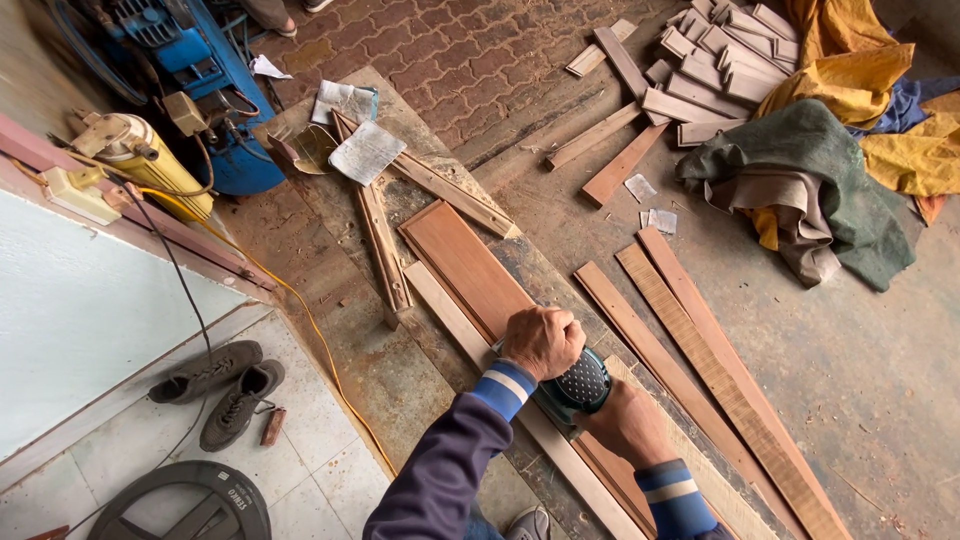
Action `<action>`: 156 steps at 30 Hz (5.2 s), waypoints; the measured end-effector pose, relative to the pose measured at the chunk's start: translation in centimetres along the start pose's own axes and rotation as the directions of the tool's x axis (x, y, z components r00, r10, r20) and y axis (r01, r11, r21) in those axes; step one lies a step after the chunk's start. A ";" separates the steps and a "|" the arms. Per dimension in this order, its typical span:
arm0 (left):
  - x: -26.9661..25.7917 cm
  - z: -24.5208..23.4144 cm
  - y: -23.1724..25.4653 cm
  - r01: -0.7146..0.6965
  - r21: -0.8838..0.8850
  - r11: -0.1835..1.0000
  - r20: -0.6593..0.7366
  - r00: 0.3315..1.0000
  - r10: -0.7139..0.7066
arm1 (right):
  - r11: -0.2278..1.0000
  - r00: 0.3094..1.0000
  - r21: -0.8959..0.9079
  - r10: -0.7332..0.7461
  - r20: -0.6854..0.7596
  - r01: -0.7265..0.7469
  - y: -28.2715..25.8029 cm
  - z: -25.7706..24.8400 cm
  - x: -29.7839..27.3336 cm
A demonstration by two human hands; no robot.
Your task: The recorder uses an electric orbital sander to smooth the surface of wooden planks on a workbench.
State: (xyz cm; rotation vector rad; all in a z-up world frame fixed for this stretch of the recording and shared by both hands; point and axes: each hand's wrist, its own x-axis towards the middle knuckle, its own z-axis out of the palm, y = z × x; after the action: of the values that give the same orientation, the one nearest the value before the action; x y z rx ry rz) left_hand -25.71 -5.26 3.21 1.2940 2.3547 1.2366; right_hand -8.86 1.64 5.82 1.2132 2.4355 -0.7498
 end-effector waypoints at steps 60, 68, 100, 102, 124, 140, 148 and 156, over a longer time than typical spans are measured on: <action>6.2 -9.2 -9.0 -0.068 0.082 0.994 0.150 0.987 0.055 | 0.954 0.959 0.257 -0.084 -0.272 0.156 -11.8 2.0 4.7; 0.9 -3.7 -2.6 -0.026 0.112 0.993 0.153 0.988 0.008 | 0.944 0.962 0.297 -0.064 -0.265 0.144 -3.9 2.6 -0.7; -37.2 40.3 44.1 0.403 -0.374 0.835 0.795 0.603 0.065 | 0.951 0.954 0.073 0.299 0.005 -0.299 62.8 -0.6 -43.2; -38.3 41.6 45.1 0.410 -0.331 0.850 0.800 0.600 0.022 | 0.943 0.946 0.076 0.322 0.027 -0.324 63.3 -1.2 -43.4; -34.9 33.7 41.0 0.205 -0.321 0.925 0.590 0.807 0.026 | 0.882 0.862 -0.061 0.469 0.192 -0.467 58.0 2.6 -39.1; -30.9 30.0 34.1 0.208 -0.297 0.932 0.518 0.855 -0.025 | 0.899 0.892 -0.056 0.438 0.109 -0.435 50.7 3.6 -33.5; -28.7 31.1 30.1 0.228 -0.241 0.943 0.552 0.832 -0.060 | 0.920 0.911 -0.051 0.392 0.123 -0.389 45.4 2.7 -30.4; -25.1 27.5 29.1 0.398 -0.026 0.917 0.561 0.765 -0.316 | 0.932 0.924 -0.043 0.361 0.124 -0.359 39.4 0.3 -28.5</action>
State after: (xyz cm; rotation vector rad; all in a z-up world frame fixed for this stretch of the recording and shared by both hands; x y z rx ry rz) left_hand 21.32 -0.58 1.79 0.9232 1.9263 0.7643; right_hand 39.73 3.02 7.33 1.4980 2.0273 -0.6691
